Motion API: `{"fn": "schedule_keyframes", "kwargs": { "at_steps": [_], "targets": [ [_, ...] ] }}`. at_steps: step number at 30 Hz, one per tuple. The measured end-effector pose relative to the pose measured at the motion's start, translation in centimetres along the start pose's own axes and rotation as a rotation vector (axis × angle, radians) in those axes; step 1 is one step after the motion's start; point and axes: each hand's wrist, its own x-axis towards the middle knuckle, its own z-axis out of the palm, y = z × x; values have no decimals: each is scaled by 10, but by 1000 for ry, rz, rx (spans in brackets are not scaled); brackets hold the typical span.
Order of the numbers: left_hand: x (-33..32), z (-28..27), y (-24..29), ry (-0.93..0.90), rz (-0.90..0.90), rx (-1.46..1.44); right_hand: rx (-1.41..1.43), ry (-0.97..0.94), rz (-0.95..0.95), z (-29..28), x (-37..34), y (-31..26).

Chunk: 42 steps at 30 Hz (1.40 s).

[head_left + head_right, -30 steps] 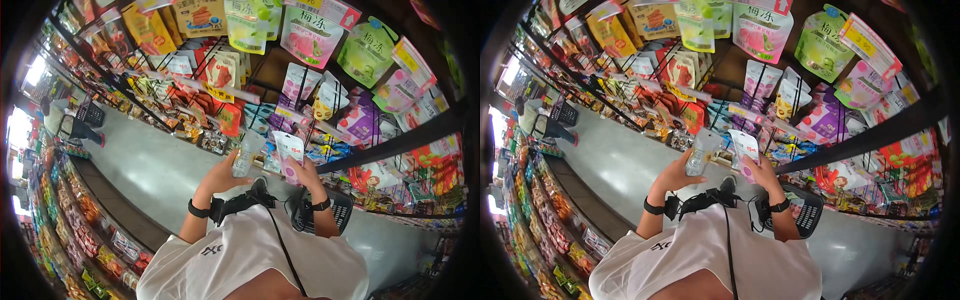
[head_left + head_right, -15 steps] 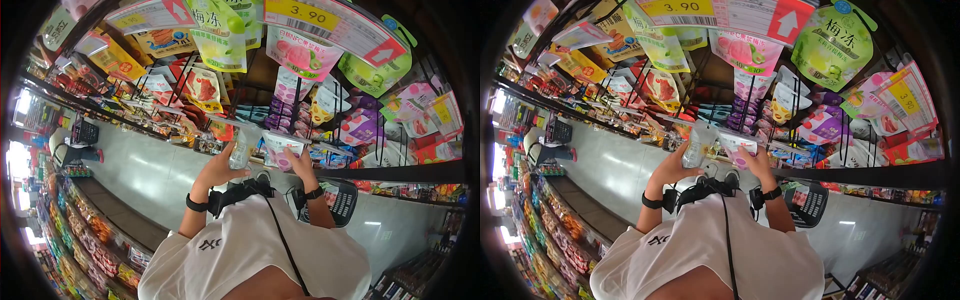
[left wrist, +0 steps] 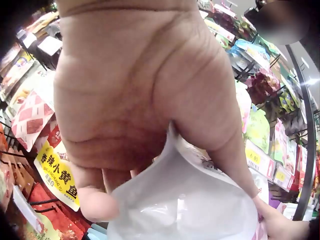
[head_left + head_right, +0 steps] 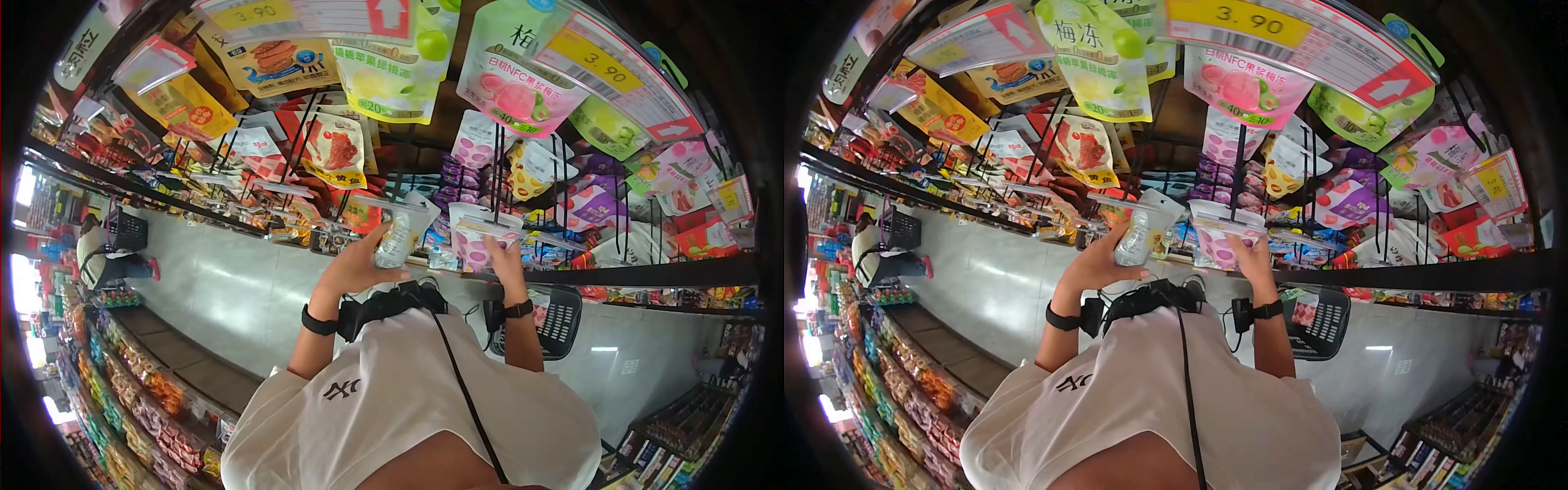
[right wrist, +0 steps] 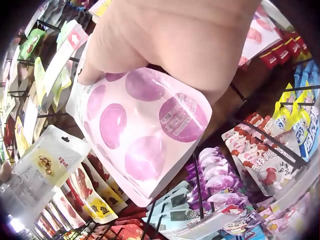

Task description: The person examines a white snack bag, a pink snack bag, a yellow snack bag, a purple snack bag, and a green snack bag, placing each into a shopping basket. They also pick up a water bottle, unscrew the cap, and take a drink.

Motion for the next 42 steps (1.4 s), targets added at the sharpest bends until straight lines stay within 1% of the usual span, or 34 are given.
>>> {"fn": "schedule_keyframes", "kwargs": {
  "at_steps": [2,5,8,11,14,17,20,23,26,28,30,32,34,36,38,42],
  "targets": [
    [1,-2,-9,-9,7,17,36,24,41,-2,1,12],
    [-2,-9,-11,-7,18,42,110,25,40,-3,-3,21],
    [-5,-11,-16,4,14,19,83,32,56,-6,-8,18],
    [-7,-17,-12,-9,23,-10,106,89,48,-1,-9,7],
    [-5,-19,-15,-30,63,-42,116,116,99,-4,-3,15],
    [-6,-18,-14,-26,68,-18,162,123,93,-11,3,37],
    [-7,-20,-13,-34,59,-43,233,148,75,-6,2,33],
    [-10,-19,-16,-20,50,-22,248,126,89,-7,6,34],
    [-12,-20,-16,-24,67,-41,207,135,50,-5,22,29],
    [-14,-20,-15,-17,86,-77,81,233,108,-6,41,26],
    [-17,-20,-17,-5,98,-89,-11,269,100,1,59,20],
    [-19,-18,-22,6,110,-80,-24,250,17,7,73,9],
    [-24,-21,-18,-4,69,-77,11,231,-71,10,85,5],
    [-30,-25,-15,-3,55,-92,-99,201,-157,13,94,-3],
    [-35,-28,-15,10,70,-127,-111,181,-177,15,99,-9],
    [-46,-30,-25,72,96,-104,-69,139,-130,13,115,-10]
  ]
}}
